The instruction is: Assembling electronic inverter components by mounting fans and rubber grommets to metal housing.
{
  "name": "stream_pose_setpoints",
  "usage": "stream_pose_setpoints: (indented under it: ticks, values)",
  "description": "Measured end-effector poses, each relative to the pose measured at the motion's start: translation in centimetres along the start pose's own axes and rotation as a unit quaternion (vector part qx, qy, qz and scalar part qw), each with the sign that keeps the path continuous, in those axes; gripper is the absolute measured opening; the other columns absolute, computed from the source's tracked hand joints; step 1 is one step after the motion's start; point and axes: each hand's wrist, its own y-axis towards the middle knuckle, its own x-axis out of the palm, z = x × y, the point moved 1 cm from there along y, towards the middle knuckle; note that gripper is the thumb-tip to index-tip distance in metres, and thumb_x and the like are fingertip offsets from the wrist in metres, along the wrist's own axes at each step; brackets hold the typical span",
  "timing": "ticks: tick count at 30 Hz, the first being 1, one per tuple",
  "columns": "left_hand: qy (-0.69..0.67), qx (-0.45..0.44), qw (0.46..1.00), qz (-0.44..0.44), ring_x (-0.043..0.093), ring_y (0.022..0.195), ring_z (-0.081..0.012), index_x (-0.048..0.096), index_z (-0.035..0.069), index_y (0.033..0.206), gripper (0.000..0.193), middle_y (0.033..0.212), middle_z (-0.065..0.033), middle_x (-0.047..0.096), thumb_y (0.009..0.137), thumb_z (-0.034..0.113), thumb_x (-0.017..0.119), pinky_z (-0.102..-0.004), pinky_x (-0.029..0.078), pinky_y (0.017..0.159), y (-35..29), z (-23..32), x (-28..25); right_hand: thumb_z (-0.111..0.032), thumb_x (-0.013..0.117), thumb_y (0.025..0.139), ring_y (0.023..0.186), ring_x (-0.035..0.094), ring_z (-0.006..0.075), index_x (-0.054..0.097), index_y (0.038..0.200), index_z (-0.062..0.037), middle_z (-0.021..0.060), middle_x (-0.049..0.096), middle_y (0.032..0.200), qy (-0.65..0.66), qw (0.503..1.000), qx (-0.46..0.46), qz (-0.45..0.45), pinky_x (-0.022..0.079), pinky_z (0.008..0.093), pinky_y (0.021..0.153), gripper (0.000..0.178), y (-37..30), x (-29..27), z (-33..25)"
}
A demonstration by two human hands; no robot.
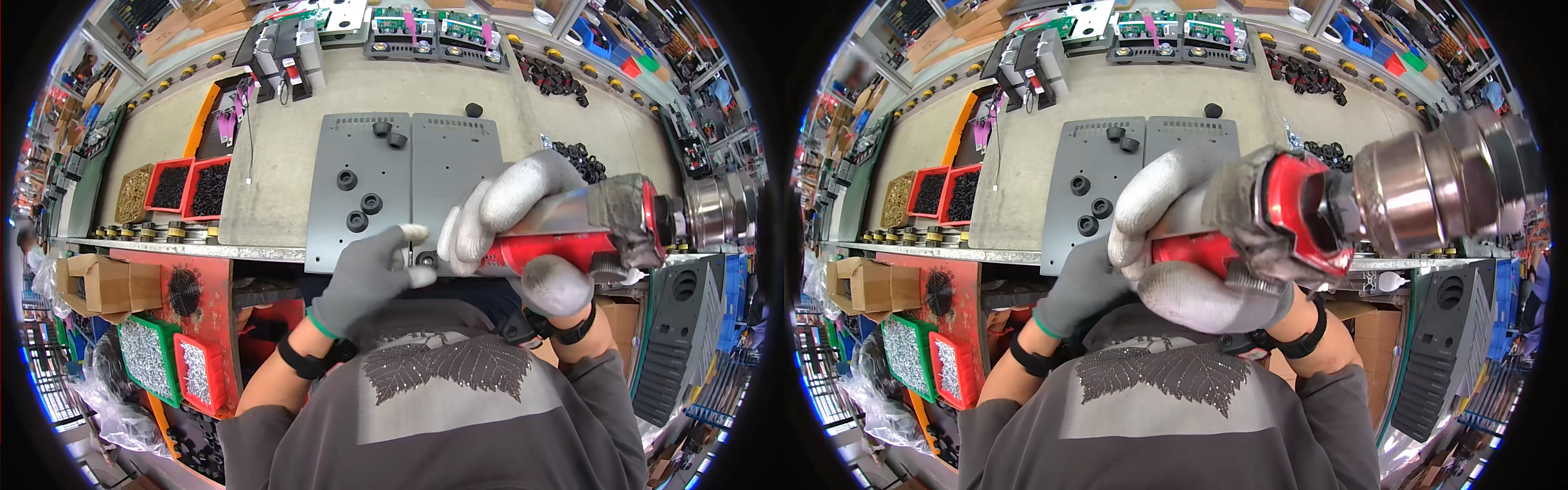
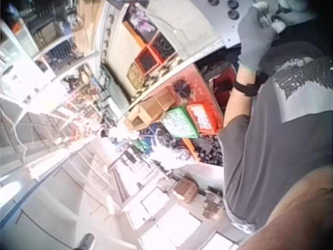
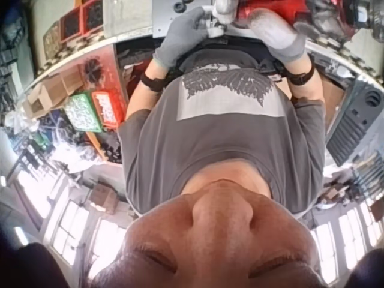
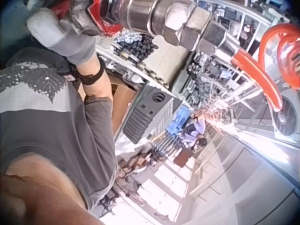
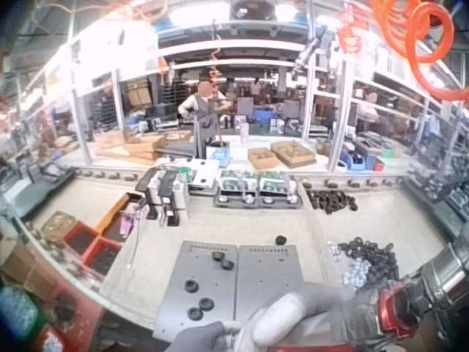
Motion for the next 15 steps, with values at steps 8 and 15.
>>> stream_pose_setpoints:
  ticks: [8, 15]
  values:
    - [-0.171, -0.025, 0.978, -0.115, 0.039, 0.052, -0.0043, 0.06, 0.001, 0.1, 0.05, 0.073, -0.0016, 0.056, 0.105, 0.041, 0.031, -0.019, 0.031, 0.045, 0.2, 0.2, -1.9, -0.025, 0.074, 0.083, 0.08, 0.06, 0.0233, 0.051, 0.106, -0.0016, 0.0125, 0.059, 0.085, 0.07, 0.993, 0.032, -0.094, 0.05, 0.0442, 0.084, 0.04, 1.1, 1.1, 2.1]
    - [-0.118, 0.219, 0.968, -0.045, 0.041, 0.057, -0.0036, 0.054, 0.001, 0.112, 0.028, 0.086, -0.0046, 0.057, 0.101, 0.025, 0.047, -0.0173, 0.032, 0.043, 0.3, -0.4, -2.0, -0.024, 0.073, 0.083, 0.082, 0.06, 0.0237, 0.05, 0.107, -0.0022, 0.0129, 0.059, 0.087, -0.026, 0.998, -0.02, -0.052, 0.051, 0.0424, 0.082, 0.039, 1.7, 0.9, 2.6]
